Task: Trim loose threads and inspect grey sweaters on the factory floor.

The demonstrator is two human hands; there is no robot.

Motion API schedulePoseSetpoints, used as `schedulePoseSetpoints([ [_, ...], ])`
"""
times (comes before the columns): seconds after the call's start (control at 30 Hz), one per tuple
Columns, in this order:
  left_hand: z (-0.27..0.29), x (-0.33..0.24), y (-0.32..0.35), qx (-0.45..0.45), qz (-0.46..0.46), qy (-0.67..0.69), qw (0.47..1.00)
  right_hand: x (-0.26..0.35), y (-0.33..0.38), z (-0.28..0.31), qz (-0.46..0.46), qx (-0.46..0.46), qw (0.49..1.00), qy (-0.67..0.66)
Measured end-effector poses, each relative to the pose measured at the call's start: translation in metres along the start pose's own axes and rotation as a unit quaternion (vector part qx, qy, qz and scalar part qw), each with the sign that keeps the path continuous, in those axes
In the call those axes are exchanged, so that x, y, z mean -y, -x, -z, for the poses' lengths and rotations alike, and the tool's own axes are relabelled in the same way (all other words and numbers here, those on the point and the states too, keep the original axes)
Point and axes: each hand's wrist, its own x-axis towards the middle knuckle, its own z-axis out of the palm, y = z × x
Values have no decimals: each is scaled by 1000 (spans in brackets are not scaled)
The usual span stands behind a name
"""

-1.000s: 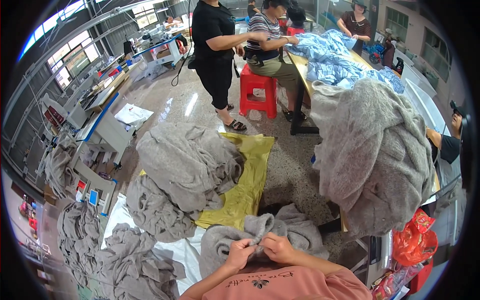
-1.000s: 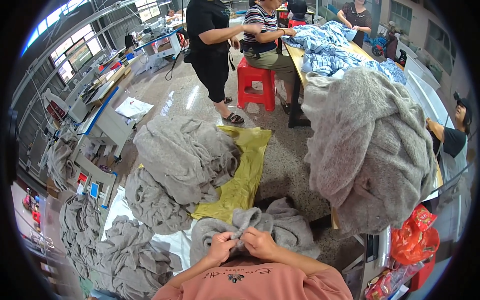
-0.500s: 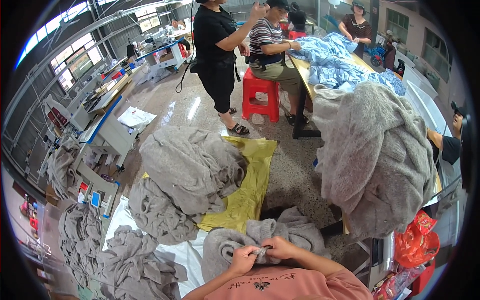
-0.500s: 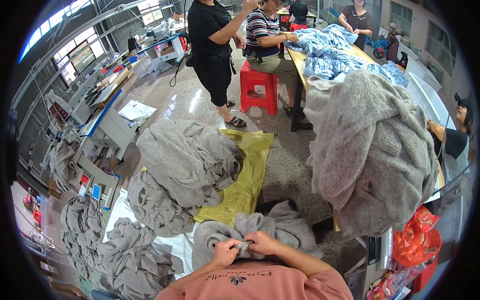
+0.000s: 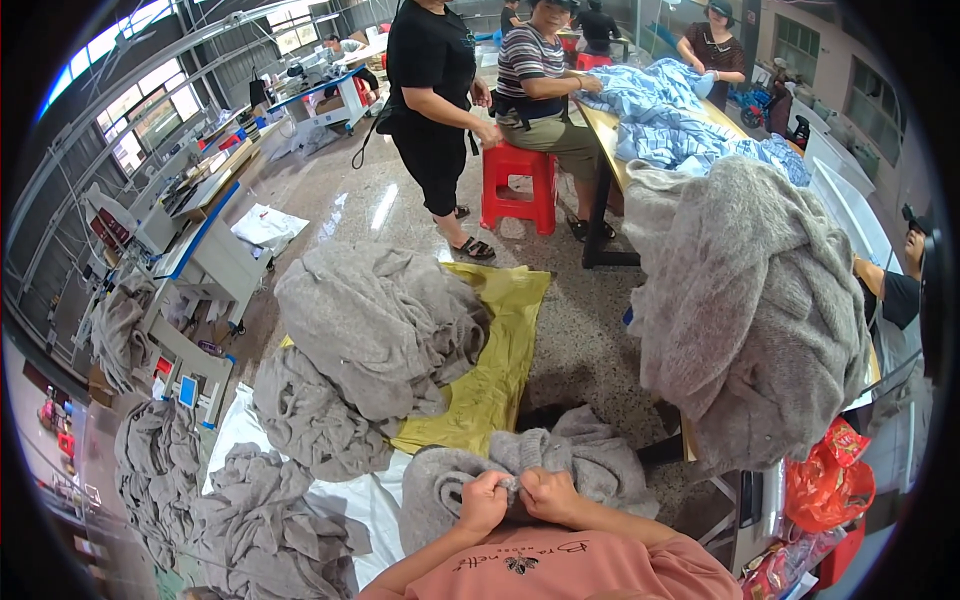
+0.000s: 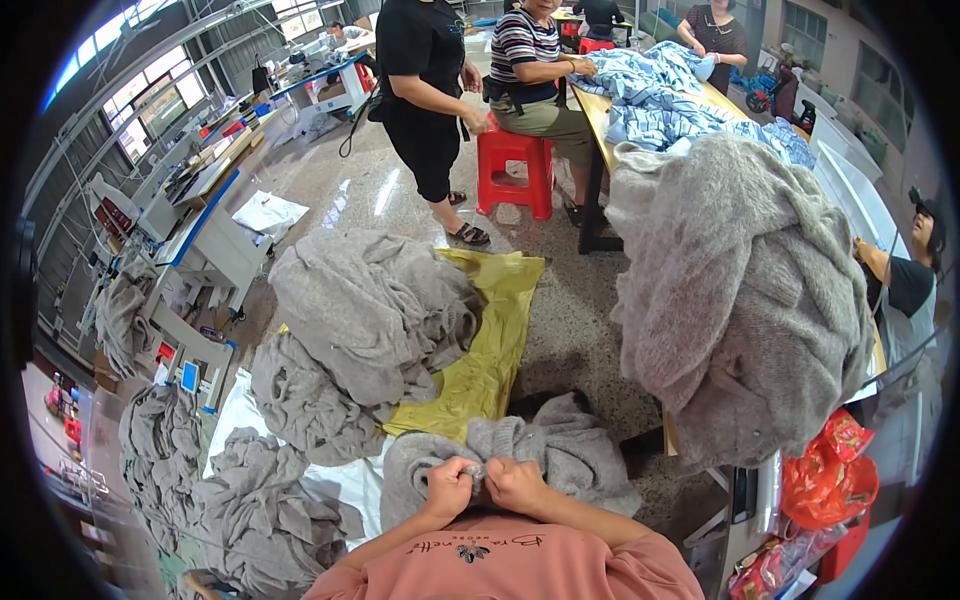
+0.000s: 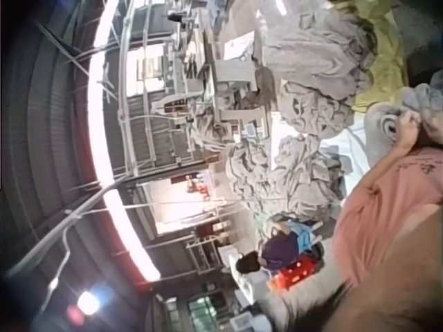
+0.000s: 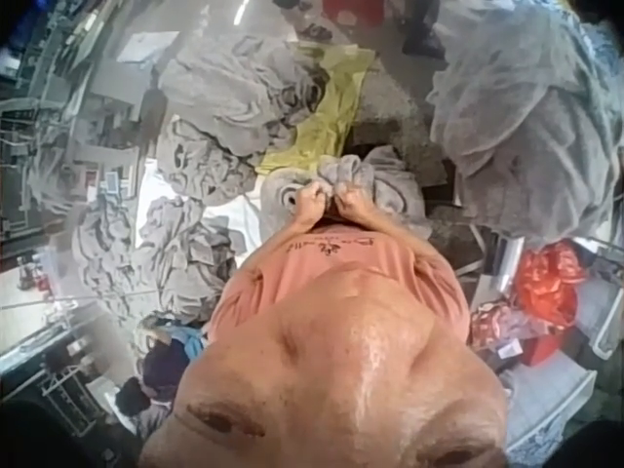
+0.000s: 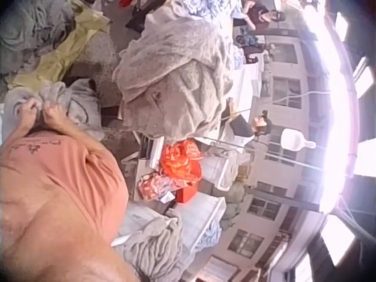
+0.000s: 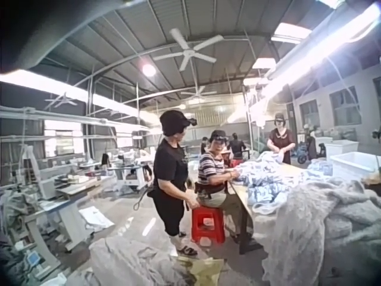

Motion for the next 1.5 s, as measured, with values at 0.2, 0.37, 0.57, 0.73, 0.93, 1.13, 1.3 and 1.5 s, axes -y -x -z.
schedulePoseSetpoints([
  [0.2, -10, 0, 2, -77, -29, -8, 997, -7, -12, -2, -22, 0, 998, -56],
  [0.37, -6, -14, -6, -74, 50, 111, 990, -13, -20, 14, -142, 77, 930, -331],
  [0.57, 0, -13, -5, -3, 66, 148, 987, -17, -22, 19, -204, 153, 876, -408],
  [0.73, -1, -8, -8, -48, -68, -17, 996, -4, -17, 10, -68, 35, 983, -166],
  [0.93, -11, -2, -5, -112, -95, -67, 987, -1, -22, -3, -77, -61, 988, -120],
  [1.13, -7, -21, -5, -108, 57, 41, 992, 20, -19, 20, -26, -86, 983, -161],
  [1.3, -5, -22, -12, -15, 45, 44, 998, -9, -30, 30, -78, -71, 979, -172],
  [1.5, 6, -1, -25, 23, -63, -46, 997, -7, -36, 52, -256, -124, 858, -427],
])
